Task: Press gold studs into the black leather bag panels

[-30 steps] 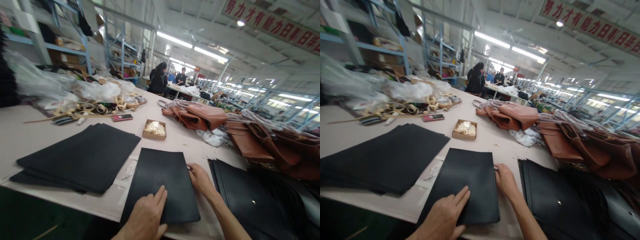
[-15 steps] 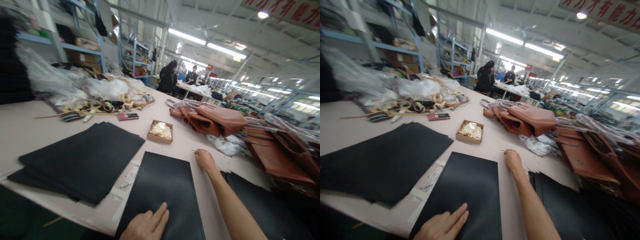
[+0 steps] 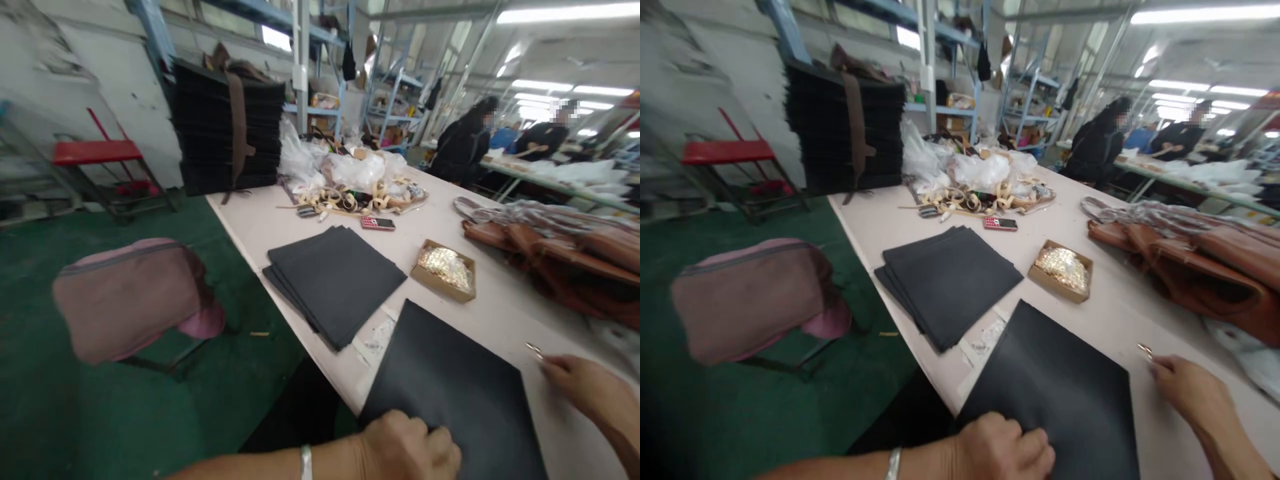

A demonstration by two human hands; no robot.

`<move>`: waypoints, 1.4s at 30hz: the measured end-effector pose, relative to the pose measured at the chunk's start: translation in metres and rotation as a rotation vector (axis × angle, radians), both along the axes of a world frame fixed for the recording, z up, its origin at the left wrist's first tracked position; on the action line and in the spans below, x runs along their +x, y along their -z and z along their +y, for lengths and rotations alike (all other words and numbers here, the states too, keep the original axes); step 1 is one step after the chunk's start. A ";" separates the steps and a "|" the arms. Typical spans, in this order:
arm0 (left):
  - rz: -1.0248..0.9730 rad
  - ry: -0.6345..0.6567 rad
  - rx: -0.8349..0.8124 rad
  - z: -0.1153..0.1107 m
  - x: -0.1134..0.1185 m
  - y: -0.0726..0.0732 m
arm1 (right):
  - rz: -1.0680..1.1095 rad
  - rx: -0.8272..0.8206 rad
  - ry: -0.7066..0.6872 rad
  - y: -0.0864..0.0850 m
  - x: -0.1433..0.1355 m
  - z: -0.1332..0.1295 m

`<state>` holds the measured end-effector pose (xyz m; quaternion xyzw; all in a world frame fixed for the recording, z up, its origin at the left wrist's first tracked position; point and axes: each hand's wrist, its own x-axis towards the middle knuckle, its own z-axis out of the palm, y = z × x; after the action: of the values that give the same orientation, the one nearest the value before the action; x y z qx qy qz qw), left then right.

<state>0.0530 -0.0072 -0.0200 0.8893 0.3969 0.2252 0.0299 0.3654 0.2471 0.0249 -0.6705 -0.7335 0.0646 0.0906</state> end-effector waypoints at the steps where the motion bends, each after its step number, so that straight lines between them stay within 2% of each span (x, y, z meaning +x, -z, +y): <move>1: 0.018 0.003 0.015 -0.004 -0.003 -0.008 | 0.050 -0.062 0.045 -0.014 -0.018 -0.023; 3: 0.025 0.012 -0.008 -0.009 -0.009 -0.019 | 0.316 -0.173 0.064 -0.036 -0.059 -0.071; 4: 0.026 0.018 -0.024 -0.009 -0.011 -0.023 | 0.478 -0.214 0.049 -0.043 -0.079 -0.094; 6: 0.028 0.038 -0.036 -0.008 -0.015 -0.027 | 0.653 -0.303 -0.006 -0.048 -0.111 -0.136; 9: 0.034 0.053 -0.028 -0.007 -0.015 -0.029 | 0.704 -0.434 -0.074 -0.046 -0.136 -0.184; 12: 0.025 0.061 -0.020 -0.008 -0.016 -0.031 | 0.595 -0.499 -0.123 -0.041 -0.142 -0.208; 16: 0.009 0.061 0.012 -0.009 -0.017 -0.031 | 0.470 -0.476 -0.176 -0.037 -0.147 -0.210; 24: -0.008 0.055 0.007 -0.009 -0.017 -0.031 | 0.420 -0.514 -0.125 -0.037 -0.152 -0.200; 29: -0.003 0.065 -0.014 -0.009 -0.018 -0.032 | 0.481 -0.729 -0.026 -0.041 -0.156 -0.185; 33: -0.017 0.102 -0.012 -0.009 -0.019 -0.031 | 0.410 -0.827 0.030 -0.046 -0.162 -0.173; 37: -0.021 0.099 -0.029 -0.007 -0.018 -0.031 | 0.310 -0.801 0.015 -0.050 -0.167 -0.168; 42: -0.042 0.100 -0.012 -0.009 -0.017 -0.034 | 0.232 -0.663 -0.032 -0.053 -0.172 -0.176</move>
<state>0.0357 -0.0164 0.0141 0.9028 0.3528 0.2398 0.0548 0.1936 0.0714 0.0783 -0.6400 -0.6680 0.3764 -0.0500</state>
